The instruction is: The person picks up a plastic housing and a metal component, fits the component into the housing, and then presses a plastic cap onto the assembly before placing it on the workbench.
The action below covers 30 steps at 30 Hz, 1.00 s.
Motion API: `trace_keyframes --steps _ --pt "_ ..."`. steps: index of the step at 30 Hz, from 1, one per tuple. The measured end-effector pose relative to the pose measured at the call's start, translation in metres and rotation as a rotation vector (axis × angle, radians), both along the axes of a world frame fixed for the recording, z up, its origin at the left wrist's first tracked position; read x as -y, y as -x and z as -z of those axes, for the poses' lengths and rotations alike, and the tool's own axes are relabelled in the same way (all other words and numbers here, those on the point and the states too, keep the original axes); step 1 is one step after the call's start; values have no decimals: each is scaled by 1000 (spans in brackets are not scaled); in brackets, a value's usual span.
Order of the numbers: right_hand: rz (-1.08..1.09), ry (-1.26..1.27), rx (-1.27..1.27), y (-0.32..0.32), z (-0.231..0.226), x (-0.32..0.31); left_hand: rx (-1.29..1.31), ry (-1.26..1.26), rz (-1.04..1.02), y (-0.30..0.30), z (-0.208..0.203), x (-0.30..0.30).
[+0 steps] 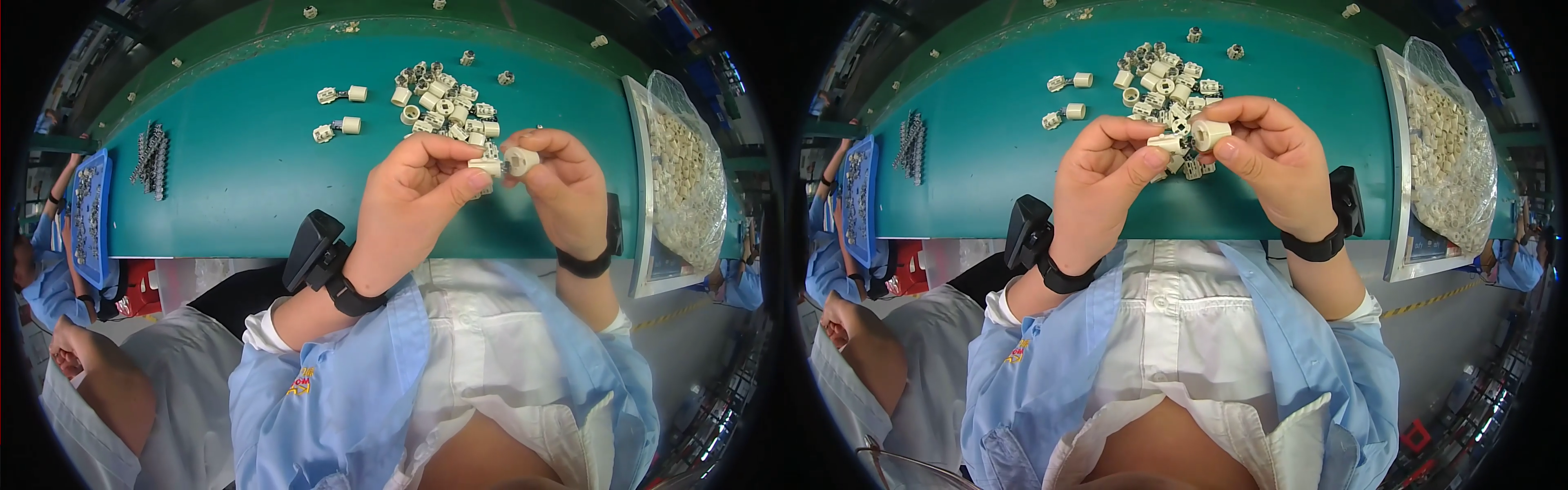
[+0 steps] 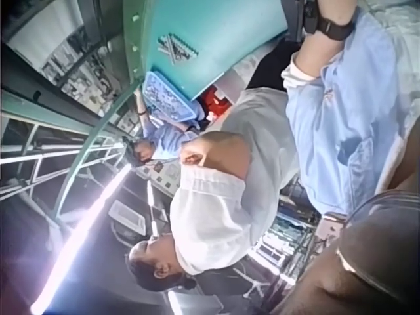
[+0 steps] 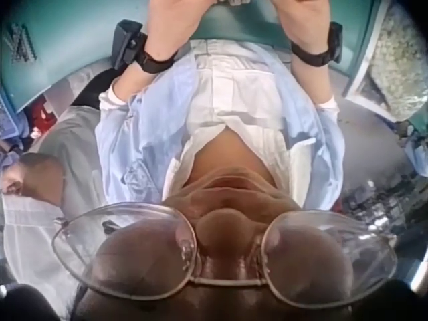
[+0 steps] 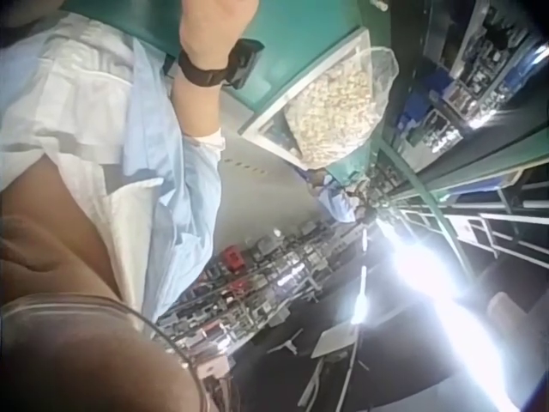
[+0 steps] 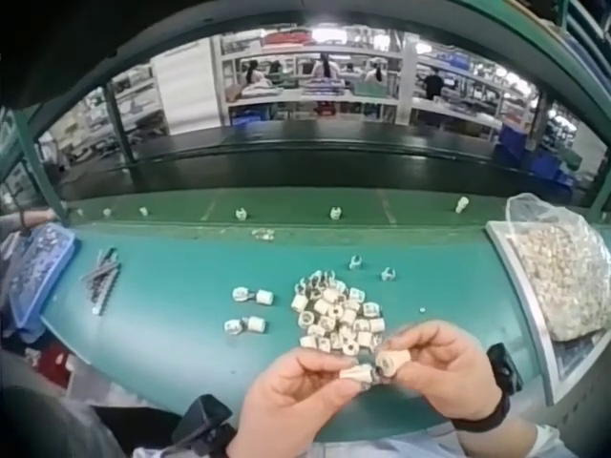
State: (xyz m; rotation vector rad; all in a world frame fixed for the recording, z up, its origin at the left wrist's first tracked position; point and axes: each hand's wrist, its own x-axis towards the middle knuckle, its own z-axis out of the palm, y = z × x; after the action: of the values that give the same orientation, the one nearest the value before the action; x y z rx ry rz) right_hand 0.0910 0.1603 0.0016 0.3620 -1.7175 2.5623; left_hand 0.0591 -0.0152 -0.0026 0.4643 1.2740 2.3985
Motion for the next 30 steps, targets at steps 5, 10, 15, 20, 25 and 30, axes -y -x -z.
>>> trace_keyframes --steps 5,10,15,20,25,30 --pt "82 -83 -156 1 1 5 22 6 -16 0 0 0" --pt "133 -268 -213 -1 0 7 74 7 0 3 2 2" --pt "172 -374 -274 -2 -2 8 98 14 17 4 2 4" --pt "182 -399 -323 -3 -4 9 34 -38 0 2 4 2" --pt "186 -450 -354 -4 -9 8 -259 70 -66 2 9 4" --pt "192 -502 -404 -7 -12 5 -167 21 -54 -2 5 4"
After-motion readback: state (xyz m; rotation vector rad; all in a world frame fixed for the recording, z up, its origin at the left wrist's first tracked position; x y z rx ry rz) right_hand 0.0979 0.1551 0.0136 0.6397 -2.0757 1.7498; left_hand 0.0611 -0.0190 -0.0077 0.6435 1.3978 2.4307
